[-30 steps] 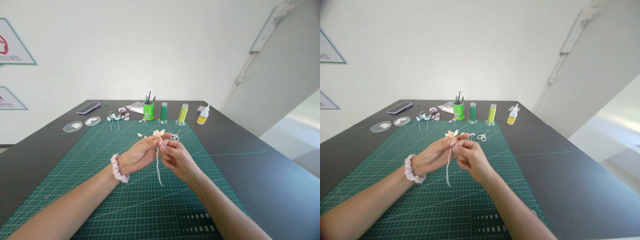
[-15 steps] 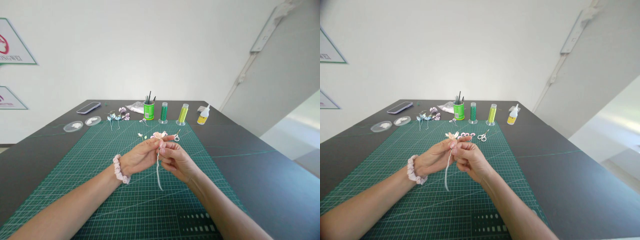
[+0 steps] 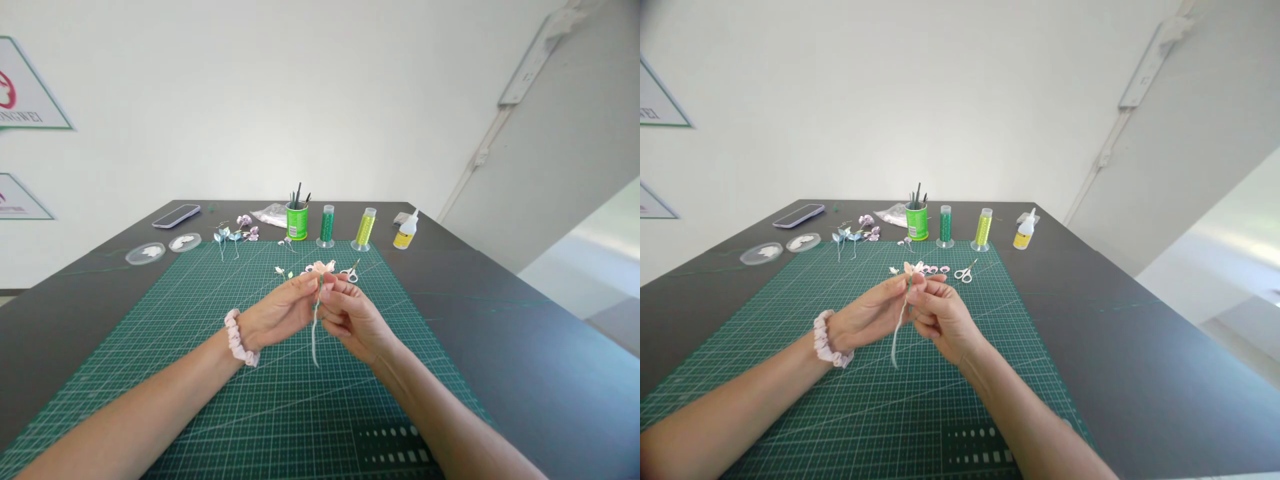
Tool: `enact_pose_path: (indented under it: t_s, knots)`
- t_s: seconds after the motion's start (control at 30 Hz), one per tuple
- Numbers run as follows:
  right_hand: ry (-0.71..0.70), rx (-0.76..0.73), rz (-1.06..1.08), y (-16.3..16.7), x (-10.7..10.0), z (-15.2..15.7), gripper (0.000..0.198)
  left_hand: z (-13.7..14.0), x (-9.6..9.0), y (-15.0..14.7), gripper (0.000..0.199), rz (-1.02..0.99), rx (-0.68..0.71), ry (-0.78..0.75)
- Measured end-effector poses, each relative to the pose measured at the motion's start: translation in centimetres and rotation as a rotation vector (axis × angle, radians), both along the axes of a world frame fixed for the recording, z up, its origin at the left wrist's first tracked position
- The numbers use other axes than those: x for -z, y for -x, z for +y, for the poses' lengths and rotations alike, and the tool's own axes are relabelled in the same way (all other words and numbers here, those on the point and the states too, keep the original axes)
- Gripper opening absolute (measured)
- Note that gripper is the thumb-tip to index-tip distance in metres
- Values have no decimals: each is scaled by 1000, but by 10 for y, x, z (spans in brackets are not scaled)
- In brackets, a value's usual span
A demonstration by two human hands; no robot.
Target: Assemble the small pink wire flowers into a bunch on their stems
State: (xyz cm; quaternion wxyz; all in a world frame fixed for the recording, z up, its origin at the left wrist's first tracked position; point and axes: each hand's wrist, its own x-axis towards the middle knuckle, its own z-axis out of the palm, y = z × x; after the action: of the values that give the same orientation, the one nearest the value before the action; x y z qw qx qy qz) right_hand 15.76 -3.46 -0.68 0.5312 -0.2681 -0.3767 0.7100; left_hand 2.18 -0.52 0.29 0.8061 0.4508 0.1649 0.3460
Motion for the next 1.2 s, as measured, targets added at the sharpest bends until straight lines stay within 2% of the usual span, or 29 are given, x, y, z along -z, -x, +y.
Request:
enact_pose_path:
  t_s: [0.13, 0.23, 0.43, 0.77, 1.2]
  knots:
    - [-15, 214, -89, 1, 2, 2, 23, 6, 5, -1, 17, 62, -198, -16]
    - [-60, 344, -209, 3, 5, 6, 22, 8, 6, -1, 11, 183, -371, -123]
    - [-136, 442, -429, 8, 14, 11, 28, 7, 4, -2, 11, 356, -544, -272]
    - [-183, 442, -506, 9, 15, 10, 29, 7, 4, -2, 14, 374, -581, -300]
    - [-179, 403, -487, 5, 14, 8, 22, 8, 3, 0, 15, 322, -526, -251]
